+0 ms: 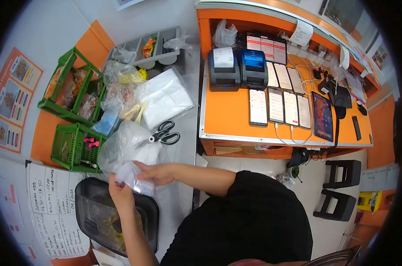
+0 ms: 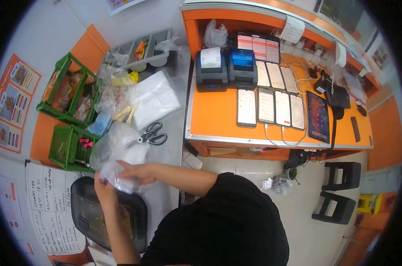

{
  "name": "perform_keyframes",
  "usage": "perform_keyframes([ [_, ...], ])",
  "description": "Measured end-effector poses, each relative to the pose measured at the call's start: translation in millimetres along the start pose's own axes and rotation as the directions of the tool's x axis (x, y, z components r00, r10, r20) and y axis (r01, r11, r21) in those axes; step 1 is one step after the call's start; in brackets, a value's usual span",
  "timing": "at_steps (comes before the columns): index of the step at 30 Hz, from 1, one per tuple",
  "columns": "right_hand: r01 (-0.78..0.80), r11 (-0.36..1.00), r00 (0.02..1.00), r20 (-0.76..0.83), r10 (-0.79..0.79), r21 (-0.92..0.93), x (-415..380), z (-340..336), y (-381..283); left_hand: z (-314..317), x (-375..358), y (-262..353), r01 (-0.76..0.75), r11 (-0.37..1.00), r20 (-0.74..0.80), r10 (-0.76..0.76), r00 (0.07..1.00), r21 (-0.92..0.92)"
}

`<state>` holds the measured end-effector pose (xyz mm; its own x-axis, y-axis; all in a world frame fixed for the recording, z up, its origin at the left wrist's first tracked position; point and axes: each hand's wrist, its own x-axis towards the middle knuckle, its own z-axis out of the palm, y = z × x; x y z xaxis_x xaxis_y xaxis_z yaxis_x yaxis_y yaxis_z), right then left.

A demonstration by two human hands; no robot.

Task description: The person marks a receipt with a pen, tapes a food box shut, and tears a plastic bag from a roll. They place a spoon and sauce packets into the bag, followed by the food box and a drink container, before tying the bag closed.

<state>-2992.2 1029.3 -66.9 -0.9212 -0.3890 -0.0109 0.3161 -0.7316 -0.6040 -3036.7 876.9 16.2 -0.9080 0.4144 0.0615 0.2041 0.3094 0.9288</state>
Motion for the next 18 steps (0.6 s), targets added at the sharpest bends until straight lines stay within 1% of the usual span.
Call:
perform_keyframes([
  [1, 0.059, 0.998, 0.998, 0.028, -0.059, 0.022, 6, -11, 17, 0, 5, -3, -0.08, 0.987, 0.034, 0.076, 0.997, 0.139],
  [2, 0.118, 0.992, 0.991, 0.053, -0.12, 0.043, 8, -19, 22, 6, -2, 26, -0.233, 0.894, -0.049, 0.272, 0.961, 0.383],
  [3, 0.223, 0.972, 0.974, -0.023, -0.225, -0.081, 6, -22, 16, 4, -5, 34, -0.266, 0.897, -0.126, 0.328, 0.936, 0.353],
  [5, 0.381, 0.861, 0.884, -0.139, -0.446, -0.336, -2, -24, 1, -11, -10, 32, -0.158, 0.941, -0.089, 0.192, 0.977, 0.3],
  [8, 0.353, 0.676, 0.795, -0.174, -0.581, -0.646, -11, -13, -41, -27, -14, 16, -0.186, 0.956, -0.229, 0.237, 0.944, 0.226],
  [9, 0.39, 0.593, 0.753, -0.127, -0.646, -0.705, -7, -16, -46, -28, -16, 28, -0.274, 0.936, -0.291, 0.332, 0.897, 0.221],
  [11, 0.439, 0.408, 0.666, -0.015, -0.746, -0.8, 12, -21, -55, -46, -15, 35, -0.296, 0.923, -0.324, 0.366, 0.872, 0.248],
  [12, 0.452, 0.371, 0.622, -0.012, -0.783, -0.811, 18, -16, -63, -51, -16, 39, -0.296, 0.911, -0.36, 0.389, 0.848, 0.286],
  [15, 0.472, 0.396, 0.631, -0.012, -0.776, -0.788, 52, -9, -86, -64, -19, 50, -0.284, 0.864, -0.47, 0.471, 0.747, 0.416],
  [17, 0.465, 0.323, 0.604, 0.029, -0.796, -0.824, 75, -5, -97, -71, -21, 59, -0.263, 0.814, -0.525, 0.544, 0.654, 0.517],
  [18, 0.463, 0.286, 0.592, 0.052, -0.804, -0.839, 87, -2, -101, -69, -25, 70, -0.259, 0.778, -0.552, 0.598, 0.581, 0.572],
])
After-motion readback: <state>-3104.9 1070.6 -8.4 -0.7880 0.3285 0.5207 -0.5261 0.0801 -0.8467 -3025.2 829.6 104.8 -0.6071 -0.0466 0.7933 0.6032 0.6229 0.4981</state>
